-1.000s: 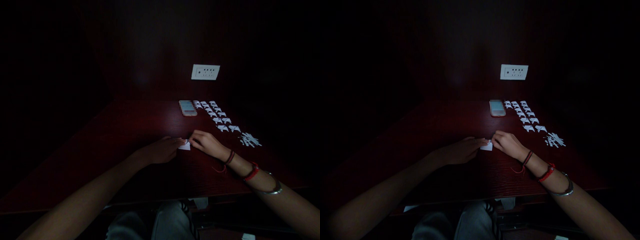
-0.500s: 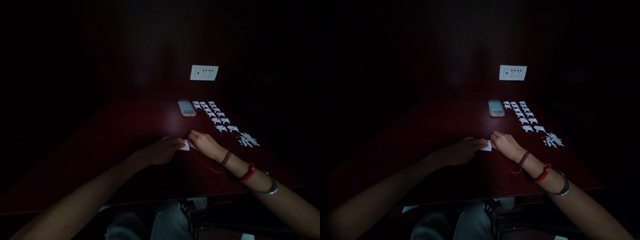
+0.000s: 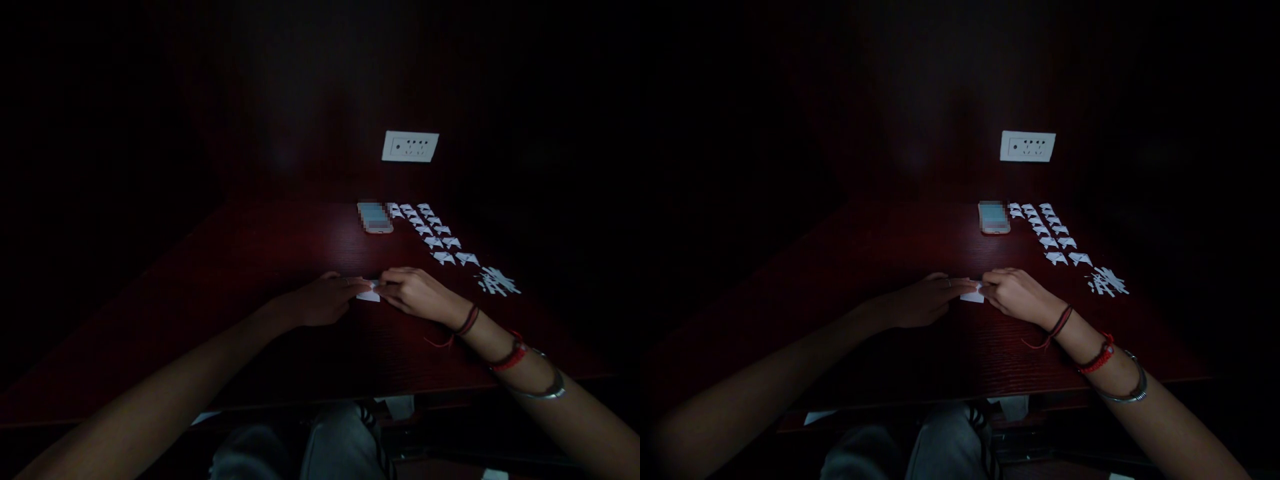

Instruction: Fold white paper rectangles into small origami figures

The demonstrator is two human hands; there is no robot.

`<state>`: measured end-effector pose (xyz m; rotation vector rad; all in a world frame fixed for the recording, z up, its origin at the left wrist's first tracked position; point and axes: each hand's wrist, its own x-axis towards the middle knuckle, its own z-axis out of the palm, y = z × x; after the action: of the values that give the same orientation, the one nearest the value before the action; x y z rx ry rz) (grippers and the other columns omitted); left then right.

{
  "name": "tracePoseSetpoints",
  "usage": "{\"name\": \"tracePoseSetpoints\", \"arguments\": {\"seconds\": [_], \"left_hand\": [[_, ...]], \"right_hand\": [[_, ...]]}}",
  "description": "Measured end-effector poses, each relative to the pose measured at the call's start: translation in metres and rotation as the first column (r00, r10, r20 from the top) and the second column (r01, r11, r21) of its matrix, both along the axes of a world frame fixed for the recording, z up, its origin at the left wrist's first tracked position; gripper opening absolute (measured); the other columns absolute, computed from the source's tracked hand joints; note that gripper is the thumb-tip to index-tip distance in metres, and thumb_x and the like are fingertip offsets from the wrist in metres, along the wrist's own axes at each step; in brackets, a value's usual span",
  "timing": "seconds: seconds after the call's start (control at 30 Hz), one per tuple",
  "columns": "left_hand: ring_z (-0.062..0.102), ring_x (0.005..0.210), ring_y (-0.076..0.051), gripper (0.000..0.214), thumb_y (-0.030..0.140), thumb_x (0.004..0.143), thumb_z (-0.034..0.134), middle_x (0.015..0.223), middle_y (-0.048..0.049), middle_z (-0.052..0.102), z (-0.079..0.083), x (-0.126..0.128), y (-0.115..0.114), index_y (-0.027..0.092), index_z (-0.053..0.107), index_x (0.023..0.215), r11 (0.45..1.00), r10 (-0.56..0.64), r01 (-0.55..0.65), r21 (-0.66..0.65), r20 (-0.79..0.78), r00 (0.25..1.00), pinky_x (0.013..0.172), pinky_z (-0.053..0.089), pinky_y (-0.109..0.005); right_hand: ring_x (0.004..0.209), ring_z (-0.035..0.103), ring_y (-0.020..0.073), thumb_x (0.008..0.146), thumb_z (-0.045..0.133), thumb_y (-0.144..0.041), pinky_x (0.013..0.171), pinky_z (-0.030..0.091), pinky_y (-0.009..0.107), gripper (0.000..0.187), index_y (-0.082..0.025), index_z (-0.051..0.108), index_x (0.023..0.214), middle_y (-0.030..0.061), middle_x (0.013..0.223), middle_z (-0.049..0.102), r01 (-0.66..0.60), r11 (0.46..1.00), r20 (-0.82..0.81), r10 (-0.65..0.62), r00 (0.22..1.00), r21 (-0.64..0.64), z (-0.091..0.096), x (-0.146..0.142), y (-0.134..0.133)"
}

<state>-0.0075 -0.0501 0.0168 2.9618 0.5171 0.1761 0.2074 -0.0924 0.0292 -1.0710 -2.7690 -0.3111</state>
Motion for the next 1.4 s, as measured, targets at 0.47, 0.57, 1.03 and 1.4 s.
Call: {"name": "tracePoseSetpoints", "arguments": {"seconds": [0.47, 0.57, 1.03, 1.4], "left_hand": [[0.03, 0.115, -0.012, 0.048, 0.009, 0.076, 0.034, 0.127, -0.0012, 0.035, 0.001, 0.002, 0.0, 0.021, 0.027, 0.122, 0.998, -0.022, 0.021, 0.052, 0.014, 1.0, 0.09, 0.024, -0.029], [0.031, 0.115, -0.012, 0.046, 0.009, 0.076, 0.033, 0.126, -0.0018, 0.036, 0.0, 0.003, 0.0, 0.02, 0.029, 0.12, 0.998, -0.019, 0.017, 0.052, 0.025, 1.0, 0.09, 0.025, -0.028], [0.039, 0.103, -0.016, 0.038, 0.013, 0.079, 0.039, 0.119, -0.003, 0.035, -0.001, 0.0, 0.003, 0.026, 0.037, 0.115, 0.992, -0.008, -0.006, 0.124, 0.117, 0.993, 0.086, 0.03, -0.032], [0.044, 0.088, -0.017, 0.03, 0.041, 0.075, 0.047, 0.096, -0.0034, 0.045, -0.008, 0.009, 0.007, 0.018, 0.049, 0.095, 0.955, 0.296, -0.278, -0.104, 0.275, 0.915, 0.078, 0.036, -0.032]], "right_hand": [[0.072, 0.052, 0.0124, 0.078, 0.038, -0.018, 0.067, 0.038, 0.026, 0.025, -0.017, 0.059, 0.092, 0.0043, 0.08, 0.056, 0.022, 1.0, 0.035, -0.021, 0.999, -0.016, 0.001, 0.0, -0.002], [0.072, 0.052, 0.0126, 0.077, 0.039, -0.019, 0.068, 0.038, 0.026, 0.024, -0.016, 0.06, 0.088, 0.0043, 0.08, 0.057, 0.025, 0.999, 0.051, -0.024, 0.998, -0.022, 0.002, 0.002, -0.003], [0.082, 0.051, 0.0147, 0.079, 0.042, -0.032, 0.074, 0.042, 0.028, 0.029, -0.019, 0.052, 0.103, 0.0056, 0.093, 0.05, 0.096, 0.978, -0.276, -0.145, 0.95, -0.185, -0.009, 0.002, 0.012], [0.06, 0.045, 0.0087, 0.069, 0.055, -0.024, 0.056, 0.037, 0.021, 0.012, -0.015, 0.051, 0.076, 0.0004, 0.071, 0.049, 0.075, 0.938, -0.496, -0.246, 0.832, -0.34, -0.01, -0.005, 0.018]]}}
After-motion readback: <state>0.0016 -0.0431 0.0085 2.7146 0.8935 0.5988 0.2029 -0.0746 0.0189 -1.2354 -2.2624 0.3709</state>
